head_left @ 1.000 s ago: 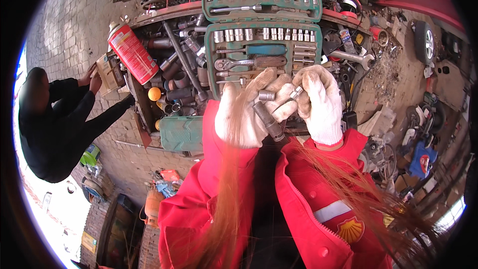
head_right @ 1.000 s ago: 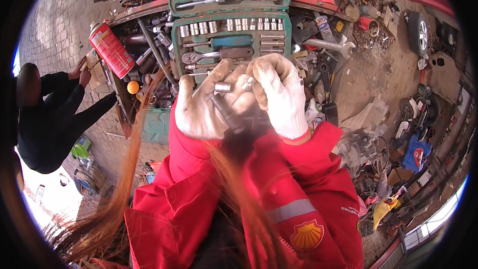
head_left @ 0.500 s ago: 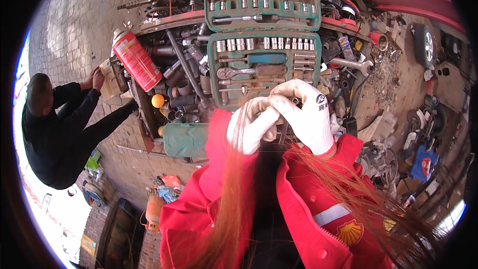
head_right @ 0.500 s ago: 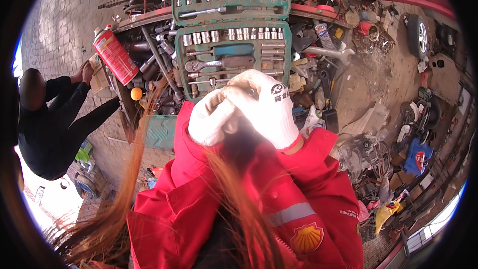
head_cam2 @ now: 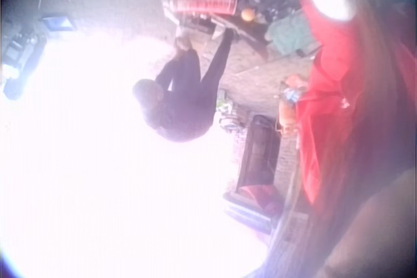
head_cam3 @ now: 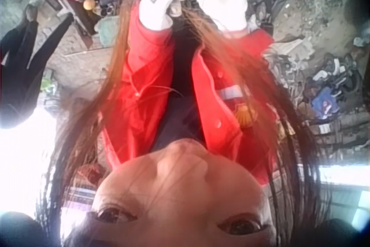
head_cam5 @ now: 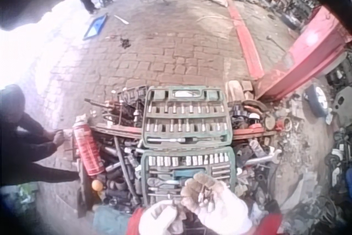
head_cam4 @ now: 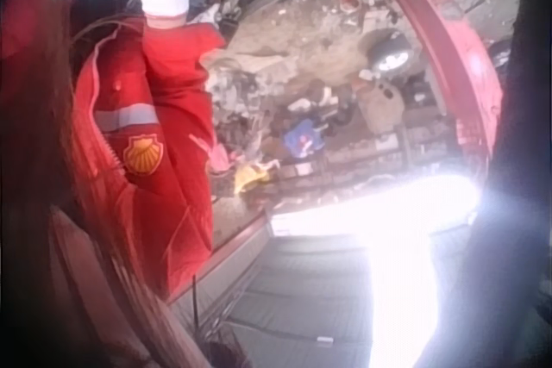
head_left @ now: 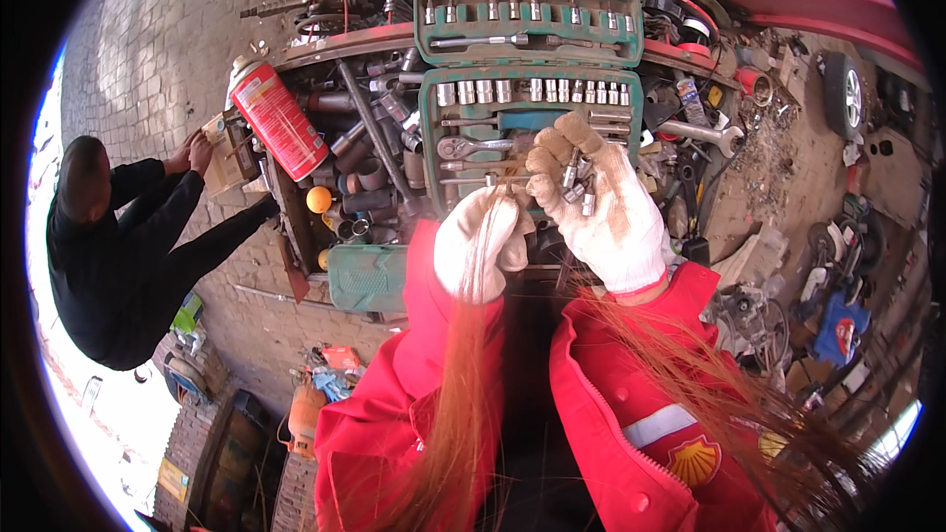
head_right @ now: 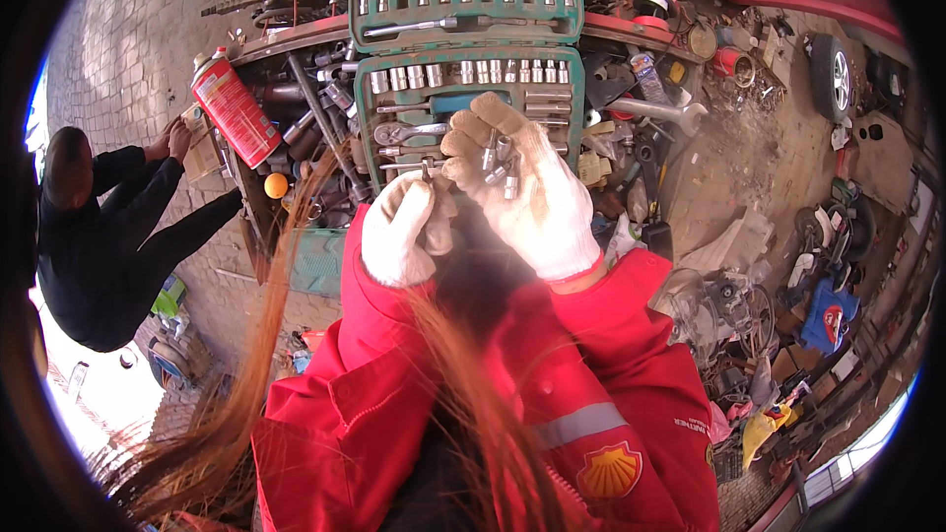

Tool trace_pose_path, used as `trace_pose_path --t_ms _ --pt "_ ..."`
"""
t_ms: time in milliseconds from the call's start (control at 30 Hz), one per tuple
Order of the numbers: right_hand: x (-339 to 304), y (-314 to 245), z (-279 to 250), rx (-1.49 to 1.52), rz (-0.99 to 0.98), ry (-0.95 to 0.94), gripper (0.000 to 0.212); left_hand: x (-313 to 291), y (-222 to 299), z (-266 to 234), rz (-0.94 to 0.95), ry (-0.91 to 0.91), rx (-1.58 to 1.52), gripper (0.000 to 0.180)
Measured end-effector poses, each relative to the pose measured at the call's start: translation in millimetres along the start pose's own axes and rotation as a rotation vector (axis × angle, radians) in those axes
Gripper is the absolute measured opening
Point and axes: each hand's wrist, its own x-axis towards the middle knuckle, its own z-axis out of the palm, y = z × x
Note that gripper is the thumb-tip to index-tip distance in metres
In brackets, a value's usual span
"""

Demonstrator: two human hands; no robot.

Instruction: The person opens a green toolbox and repeatedly picks up socket bits, examines them, and places them back into the tray. The person handles multiple socket bits one at a time, rotating them in the hands and returning them to the toolbox without completing a visible assembly or repair.

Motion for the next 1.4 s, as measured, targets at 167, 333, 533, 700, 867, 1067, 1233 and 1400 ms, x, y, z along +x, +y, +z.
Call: trace_pose_path --t_ms 167,333,533,700,867,1067,1233,1400 --pt "5 6 1 0.212 0.01 -0.131 0.054 2 -4 -9 -0.025 -0.004 -0.071 0.028" --pt "1 7 11 0.259 0.052 -0.164 0.059 1 -6 -15 -0.009 -0.035 -0.176 0.029" --pt "-1 6 20 0.218 0.071 -0.187 0.061 -7 -4 -9 0.027 0.046 -0.014 0.026" --pt "1 5 18 0.206 0.068 -0.188 0.06 -4 -5 -7 0.024 0.04 -0.09 0.027" --pt "4 4 12 0.116 0.043 -0.162 0.054 -2 -7 -11 0.017 0.045 -0.067 0.029" --pt "10 -5 10 -0.04 0.023 -0.102 0.046 3 -11 -17 0.005 0.053 -0.06 0.031" --pt "12 -7 15 -0.182 -0.037 -0.003 0.042 6 -13 -22 0.009 0.043 -0.057 0.031" --pt "15 -7 20 -0.275 -0.012 0.019 0.035 15 -13 -24 -0.002 0.063 -0.072 0.029"
